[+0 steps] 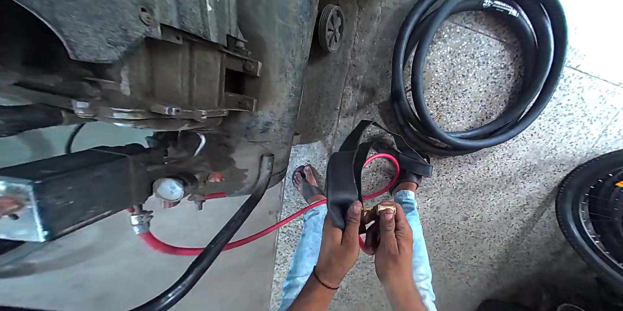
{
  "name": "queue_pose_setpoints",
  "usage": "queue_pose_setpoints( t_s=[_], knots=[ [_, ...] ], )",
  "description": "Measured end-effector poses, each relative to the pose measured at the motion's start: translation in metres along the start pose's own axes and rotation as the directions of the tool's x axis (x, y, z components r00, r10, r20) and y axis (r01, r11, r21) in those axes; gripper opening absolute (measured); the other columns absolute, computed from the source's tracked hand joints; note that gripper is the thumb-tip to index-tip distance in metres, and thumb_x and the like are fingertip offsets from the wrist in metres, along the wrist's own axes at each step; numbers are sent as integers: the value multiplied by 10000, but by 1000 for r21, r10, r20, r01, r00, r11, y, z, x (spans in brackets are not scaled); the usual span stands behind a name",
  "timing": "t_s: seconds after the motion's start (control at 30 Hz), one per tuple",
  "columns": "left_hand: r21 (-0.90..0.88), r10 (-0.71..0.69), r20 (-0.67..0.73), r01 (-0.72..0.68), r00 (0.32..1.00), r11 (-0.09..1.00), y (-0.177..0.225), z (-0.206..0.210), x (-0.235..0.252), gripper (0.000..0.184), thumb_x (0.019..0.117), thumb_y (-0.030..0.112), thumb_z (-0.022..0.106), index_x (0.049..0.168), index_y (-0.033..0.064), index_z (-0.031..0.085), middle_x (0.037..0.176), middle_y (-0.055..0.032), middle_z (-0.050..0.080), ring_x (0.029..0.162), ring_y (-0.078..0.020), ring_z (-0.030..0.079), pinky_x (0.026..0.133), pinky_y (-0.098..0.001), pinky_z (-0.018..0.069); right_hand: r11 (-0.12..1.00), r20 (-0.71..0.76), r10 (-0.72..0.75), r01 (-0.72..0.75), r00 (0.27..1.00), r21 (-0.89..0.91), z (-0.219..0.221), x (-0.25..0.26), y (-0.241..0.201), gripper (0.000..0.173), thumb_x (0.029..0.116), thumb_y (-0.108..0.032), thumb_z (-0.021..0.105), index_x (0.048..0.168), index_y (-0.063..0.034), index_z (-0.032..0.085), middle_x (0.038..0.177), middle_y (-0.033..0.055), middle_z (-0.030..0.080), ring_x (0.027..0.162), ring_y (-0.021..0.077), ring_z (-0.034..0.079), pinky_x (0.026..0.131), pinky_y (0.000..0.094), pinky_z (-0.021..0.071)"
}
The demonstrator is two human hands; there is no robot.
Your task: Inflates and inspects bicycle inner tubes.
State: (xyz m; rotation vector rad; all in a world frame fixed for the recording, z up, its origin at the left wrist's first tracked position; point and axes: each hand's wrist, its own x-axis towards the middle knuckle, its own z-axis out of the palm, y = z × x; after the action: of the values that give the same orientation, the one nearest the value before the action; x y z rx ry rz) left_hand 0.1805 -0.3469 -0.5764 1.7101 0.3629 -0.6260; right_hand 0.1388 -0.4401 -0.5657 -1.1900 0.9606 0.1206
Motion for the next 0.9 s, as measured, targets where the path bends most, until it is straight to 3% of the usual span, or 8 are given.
queue_pose_setpoints(
  t_s=[0.2,0.33,0.53,0.77,0.9],
  knots=[
    [49,19,10,-20,1000,999,-1,6,3,414,1065,447,503,1036,52,623,775,15,666,685,-86,671,672,-273,611,995,-42,-57,54,997,-83,5,2,2,449,1099,-412,411,1065,-14,616,731,34,617,553,106,569,497,261,519],
    [213,64,19,-67,998,975,1,5,3,437,1065,433,503,1094,22,646,865,19,703,801,-39,694,789,-253,618,981,-63,-125,113,990,-160,7,2,2,419,1093,-402,436,1079,-28,623,762,13,645,612,85,619,552,255,557],
    [290,64,31,-70,997,955,0,-1,-3,443,1070,449,476,1055,40,645,804,45,672,744,-8,666,725,-213,597,940,13,-144,140,990,-312,2,-3,13,441,1088,-443,424,1031,-57,629,742,-23,629,642,52,617,598,252,560],
    [261,17,-1,-16,1000,965,-4,3,-9,436,1062,418,500,1045,7,647,815,28,677,760,-6,667,743,-198,590,936,-20,-133,119,991,-330,6,-9,25,482,1080,-491,406,1015,-62,616,741,-38,623,647,19,611,601,219,552],
    [222,-8,1,7,1000,975,-4,5,-9,407,1071,421,486,1009,49,639,772,51,652,715,-6,650,700,-196,578,936,-7,-132,122,991,-331,4,-8,25,456,1089,-459,404,1015,-61,615,755,-30,634,666,32,624,616,237,564]
  ],
)
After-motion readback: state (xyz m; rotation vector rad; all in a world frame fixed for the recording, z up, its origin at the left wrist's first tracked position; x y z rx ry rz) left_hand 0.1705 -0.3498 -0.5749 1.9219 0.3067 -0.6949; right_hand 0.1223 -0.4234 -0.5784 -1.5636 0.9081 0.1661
